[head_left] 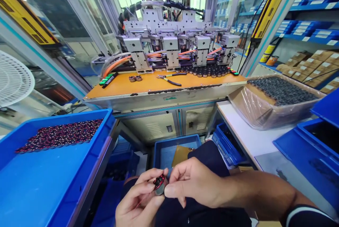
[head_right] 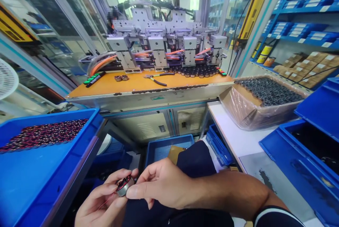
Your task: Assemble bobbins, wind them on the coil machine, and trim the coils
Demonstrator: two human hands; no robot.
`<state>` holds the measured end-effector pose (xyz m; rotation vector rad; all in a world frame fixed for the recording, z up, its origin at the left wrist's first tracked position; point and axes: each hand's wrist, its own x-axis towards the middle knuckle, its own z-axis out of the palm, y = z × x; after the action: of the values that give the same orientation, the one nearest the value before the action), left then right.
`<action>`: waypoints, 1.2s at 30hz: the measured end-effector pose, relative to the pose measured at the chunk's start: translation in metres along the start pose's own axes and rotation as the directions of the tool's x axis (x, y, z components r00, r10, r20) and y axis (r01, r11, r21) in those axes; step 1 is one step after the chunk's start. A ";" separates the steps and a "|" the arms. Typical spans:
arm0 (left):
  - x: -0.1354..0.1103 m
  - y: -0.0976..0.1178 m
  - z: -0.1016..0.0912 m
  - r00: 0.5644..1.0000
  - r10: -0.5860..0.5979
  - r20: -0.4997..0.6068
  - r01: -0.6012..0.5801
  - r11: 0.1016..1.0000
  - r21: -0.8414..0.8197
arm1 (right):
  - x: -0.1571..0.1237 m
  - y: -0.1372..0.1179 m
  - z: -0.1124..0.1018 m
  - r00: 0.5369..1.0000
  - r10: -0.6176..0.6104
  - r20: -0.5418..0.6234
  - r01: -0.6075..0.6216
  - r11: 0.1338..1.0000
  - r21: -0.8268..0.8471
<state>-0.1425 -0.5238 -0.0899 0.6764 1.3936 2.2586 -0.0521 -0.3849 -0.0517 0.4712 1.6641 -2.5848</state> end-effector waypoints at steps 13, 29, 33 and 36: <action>0.013 -0.011 0.002 0.927 -0.259 -0.273 0.242 0.966 -0.095 | 0.022 0.022 -0.017 0.593 -0.802 0.065 0.688 0.463 -0.558; 0.008 0.008 0.011 0.958 0.232 0.171 -0.288 0.756 0.588 | 0.014 0.012 -0.033 0.233 -0.839 0.492 0.625 -0.258 -0.737; 0.006 0.011 0.010 0.946 0.236 0.224 -0.323 0.754 0.572 | 0.004 0.006 -0.026 0.376 -0.866 0.330 0.730 0.057 -0.681; 0.005 0.012 0.010 0.975 0.153 0.159 -0.216 0.813 0.541 | 0.000 0.005 -0.020 0.454 -0.870 0.194 0.724 0.233 -0.649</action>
<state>-0.1415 -0.5195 -0.0742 1.1449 2.0292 1.8969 -0.0465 -0.3690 -0.0640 -0.3281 3.4536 -1.9918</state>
